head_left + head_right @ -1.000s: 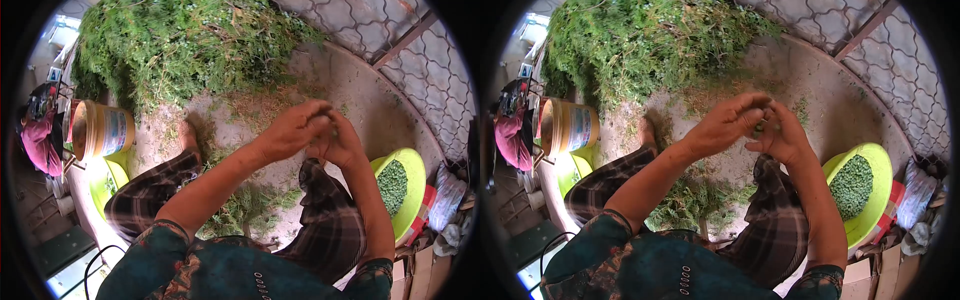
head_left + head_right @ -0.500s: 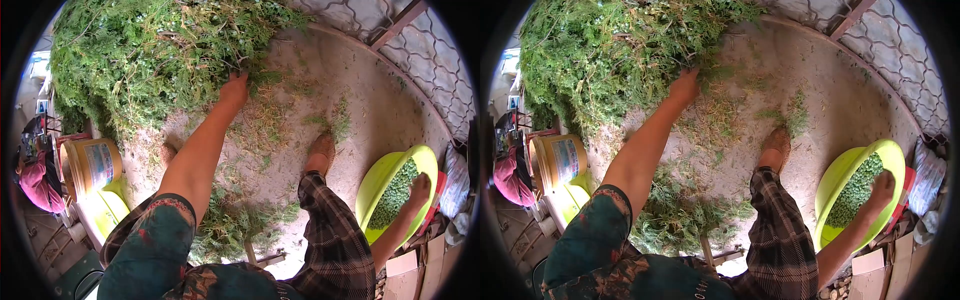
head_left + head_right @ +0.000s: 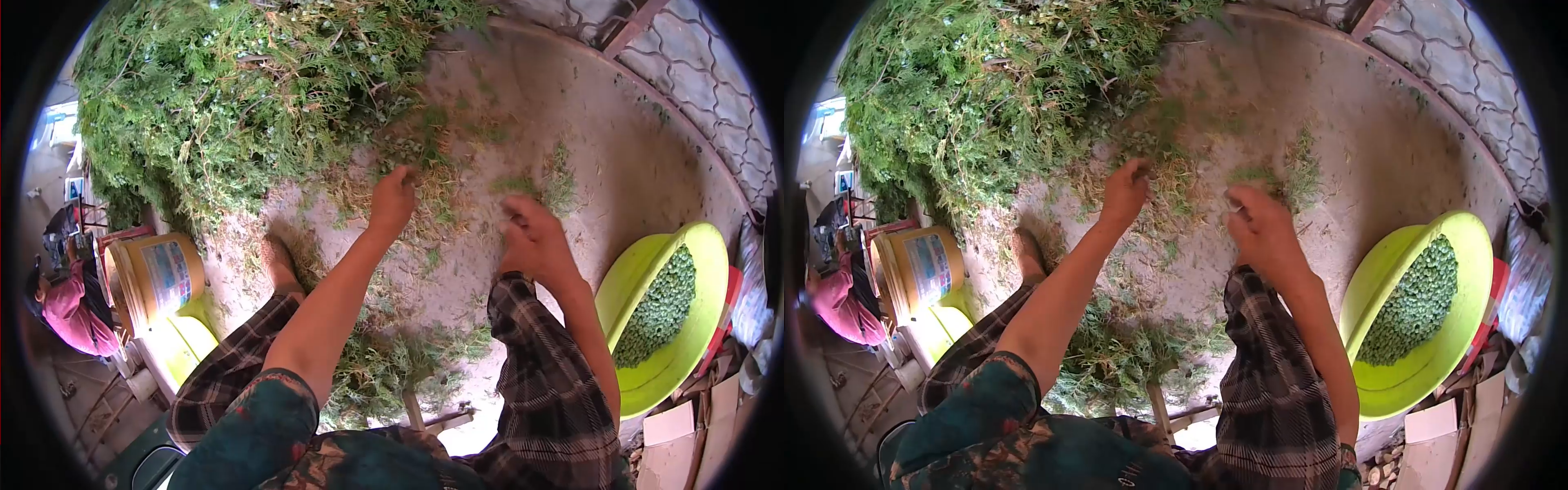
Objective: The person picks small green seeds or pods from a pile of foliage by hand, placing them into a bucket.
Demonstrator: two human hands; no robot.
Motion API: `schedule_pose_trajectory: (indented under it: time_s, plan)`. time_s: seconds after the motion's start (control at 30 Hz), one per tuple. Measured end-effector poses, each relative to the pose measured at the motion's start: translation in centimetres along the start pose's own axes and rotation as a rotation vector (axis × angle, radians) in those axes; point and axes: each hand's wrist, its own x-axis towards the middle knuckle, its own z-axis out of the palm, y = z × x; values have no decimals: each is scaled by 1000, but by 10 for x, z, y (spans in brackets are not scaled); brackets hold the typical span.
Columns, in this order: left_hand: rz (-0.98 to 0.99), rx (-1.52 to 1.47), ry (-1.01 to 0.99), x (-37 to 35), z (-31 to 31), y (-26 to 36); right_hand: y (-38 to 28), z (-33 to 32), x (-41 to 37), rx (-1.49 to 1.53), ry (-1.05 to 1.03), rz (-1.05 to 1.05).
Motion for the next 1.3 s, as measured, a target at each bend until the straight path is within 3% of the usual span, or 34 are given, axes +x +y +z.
schedule_pose_trajectory:
  time_s: [0.07,0.1,0.17,0.2,0.27,0.3,0.37,0.47,0.53,0.6,0.67,0.8,0.87,1.0,1.07,1.1,1.17,1.27,1.3]
  plan:
    - [-213,-102,-181,-4,-8,15,18,8,1,-3,-99,-18]
    - [-213,-102,-182,-1,-13,12,26,8,1,-35,-136,-21]
    - [-55,319,35,11,-25,7,30,8,0,-66,-171,-19]
    - [-57,319,31,20,-27,6,30,8,-1,-15,-171,63]
    - [197,715,207,42,-31,11,32,9,-2,35,-173,147]
    - [194,714,204,50,-32,7,34,10,-2,24,-174,147]
    - [375,1059,187,62,-32,0,41,11,-2,14,-173,150]
    - [267,1091,53,74,-44,9,48,13,-3,26,-93,-25]
    - [348,1052,105,64,-53,32,38,9,-4,60,-119,91]
    - [418,1010,164,50,-62,42,43,11,-4,66,-111,70]
    - [271,428,61,41,-67,47,45,12,-3,65,-104,41]
    - [231,112,58,32,-73,63,46,14,-2,132,-146,108]
    - [252,-56,195,29,-68,61,44,14,-2,193,-146,108]
    - [285,207,241,0,-39,30,42,13,-1,166,-160,144]
    - [150,384,-104,-18,-31,5,43,13,-1,193,-163,167]
    - [144,383,-107,-24,-31,-1,41,12,-2,193,-179,185]
    - [-111,234,-238,-33,-33,5,43,13,-4,192,-200,208]
    - [-277,259,-109,-24,-41,14,50,14,-7,187,-185,188]
    - [-197,333,37,-23,-44,18,49,13,-8,168,-226,226]
